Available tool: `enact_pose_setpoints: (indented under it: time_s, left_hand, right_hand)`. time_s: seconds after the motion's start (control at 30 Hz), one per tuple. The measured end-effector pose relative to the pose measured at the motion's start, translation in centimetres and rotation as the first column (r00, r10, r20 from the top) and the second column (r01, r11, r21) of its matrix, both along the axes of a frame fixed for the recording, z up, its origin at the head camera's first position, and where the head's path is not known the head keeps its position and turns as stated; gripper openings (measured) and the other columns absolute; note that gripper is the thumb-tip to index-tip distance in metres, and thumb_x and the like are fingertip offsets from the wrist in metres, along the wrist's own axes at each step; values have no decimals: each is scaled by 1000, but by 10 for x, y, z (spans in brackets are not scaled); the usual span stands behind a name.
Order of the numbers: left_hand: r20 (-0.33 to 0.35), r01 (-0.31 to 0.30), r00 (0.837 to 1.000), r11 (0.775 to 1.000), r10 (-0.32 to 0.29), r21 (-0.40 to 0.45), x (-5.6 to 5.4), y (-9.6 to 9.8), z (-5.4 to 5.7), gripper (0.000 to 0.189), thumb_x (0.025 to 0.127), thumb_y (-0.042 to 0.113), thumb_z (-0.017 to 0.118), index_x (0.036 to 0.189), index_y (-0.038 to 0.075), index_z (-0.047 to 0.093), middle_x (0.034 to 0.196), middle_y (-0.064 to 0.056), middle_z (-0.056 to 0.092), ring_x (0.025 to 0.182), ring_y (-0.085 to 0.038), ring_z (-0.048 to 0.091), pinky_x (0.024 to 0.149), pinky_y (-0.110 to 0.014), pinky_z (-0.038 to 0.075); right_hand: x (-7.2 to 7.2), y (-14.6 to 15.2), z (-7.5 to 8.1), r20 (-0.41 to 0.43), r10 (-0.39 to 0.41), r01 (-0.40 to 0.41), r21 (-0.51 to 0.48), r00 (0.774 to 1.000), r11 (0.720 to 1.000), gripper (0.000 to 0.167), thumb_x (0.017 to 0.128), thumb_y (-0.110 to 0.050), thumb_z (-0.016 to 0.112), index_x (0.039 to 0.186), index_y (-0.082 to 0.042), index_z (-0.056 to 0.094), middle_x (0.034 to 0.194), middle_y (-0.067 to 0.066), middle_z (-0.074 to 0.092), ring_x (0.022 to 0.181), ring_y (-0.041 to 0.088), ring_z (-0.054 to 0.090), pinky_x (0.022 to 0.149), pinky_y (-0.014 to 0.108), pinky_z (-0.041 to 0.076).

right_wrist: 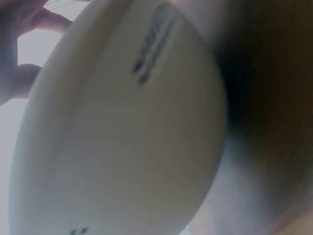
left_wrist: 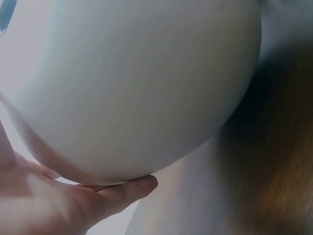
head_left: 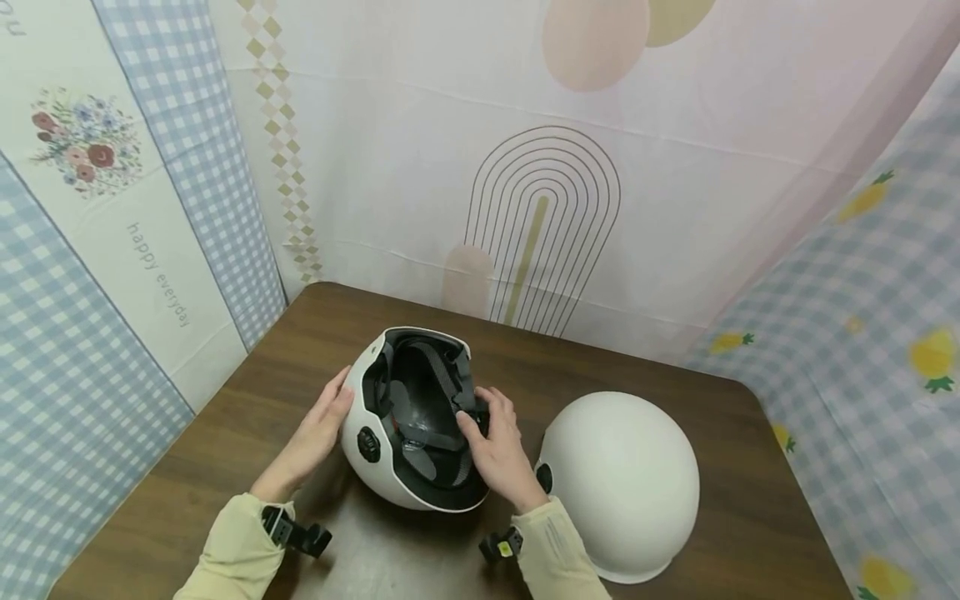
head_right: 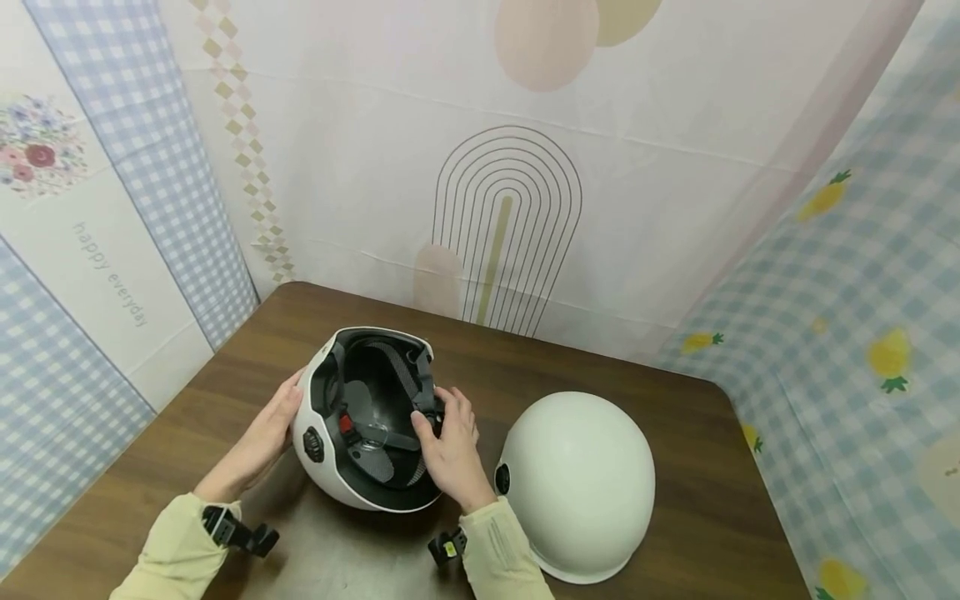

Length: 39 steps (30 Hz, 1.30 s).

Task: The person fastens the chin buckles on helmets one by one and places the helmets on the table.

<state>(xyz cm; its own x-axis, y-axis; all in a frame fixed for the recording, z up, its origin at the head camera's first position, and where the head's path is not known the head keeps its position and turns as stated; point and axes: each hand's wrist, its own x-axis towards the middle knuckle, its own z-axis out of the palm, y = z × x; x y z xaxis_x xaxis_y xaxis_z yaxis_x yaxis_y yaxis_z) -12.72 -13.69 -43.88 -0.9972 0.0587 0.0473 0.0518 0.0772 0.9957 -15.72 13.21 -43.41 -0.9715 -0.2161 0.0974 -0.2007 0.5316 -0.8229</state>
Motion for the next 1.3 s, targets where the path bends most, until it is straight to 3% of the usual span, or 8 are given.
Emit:
enact_pose_setpoints:
  time_s: [0.13,0.27,0.4,0.53,0.7,1.0,1.3]
  left_hand:
    - [22,2,1000,1000,-2,-1,2,2,2,62,107,38,31,156,8,9,159,-18,11,142,-35,16,108,-55,22]
    - [17,-9,1000,1000,9,-1,3,3,1,62,107,39,32,156,8,11,159,-18,12,142,-34,17,108,-55,23]
    - [11,-13,1000,1000,13,5,5,2,3,62,106,38,34,156,9,12,160,-16,13,143,-32,15,110,-56,19]
    - [2,-23,1000,1000,23,-19,7,3,7,62,106,37,36,156,8,14,159,-16,16,143,-30,15,112,-54,16]
    - [-18,-22,1000,998,21,-56,9,4,9,62,106,35,38,155,5,14,158,-18,19,142,-30,18,112,-52,16]
    - [-20,-28,999,995,26,-97,11,5,8,63,105,35,40,155,6,15,157,-19,20,142,-32,20,111,-52,19]
    - [-21,-39,999,993,37,-111,12,5,9,63,105,36,40,154,5,16,156,-20,22,141,-33,21,111,-53,20]
  right_hand:
    - [10,-5,12,-48,9,-10,-19,999,1000,58,101,-47,47,145,-10,41,154,15,24,140,39,23,106,66,15]
    - [24,-15,29,-143,59,-69,-70,988,995,55,102,-47,43,146,-15,39,155,7,23,142,31,21,107,65,14]
    - [41,-27,45,-240,148,-170,-73,959,983,53,102,-42,46,149,-23,33,158,-3,17,144,23,15,109,61,14]
    - [57,-40,54,-294,245,-257,-1,924,967,65,98,-46,54,153,-28,24,159,-7,9,145,22,9,109,59,13]
    - [67,-53,51,-302,311,-304,72,901,950,76,93,-52,59,154,-25,21,160,-4,3,145,25,7,107,62,13]
    - [70,-64,38,-402,334,-291,167,852,942,65,94,-37,63,148,-16,33,159,11,13,145,26,13,106,62,14]
    - [69,-69,36,-458,310,-253,182,833,950,73,87,-38,73,145,-15,36,152,3,34,143,23,23,106,61,18]
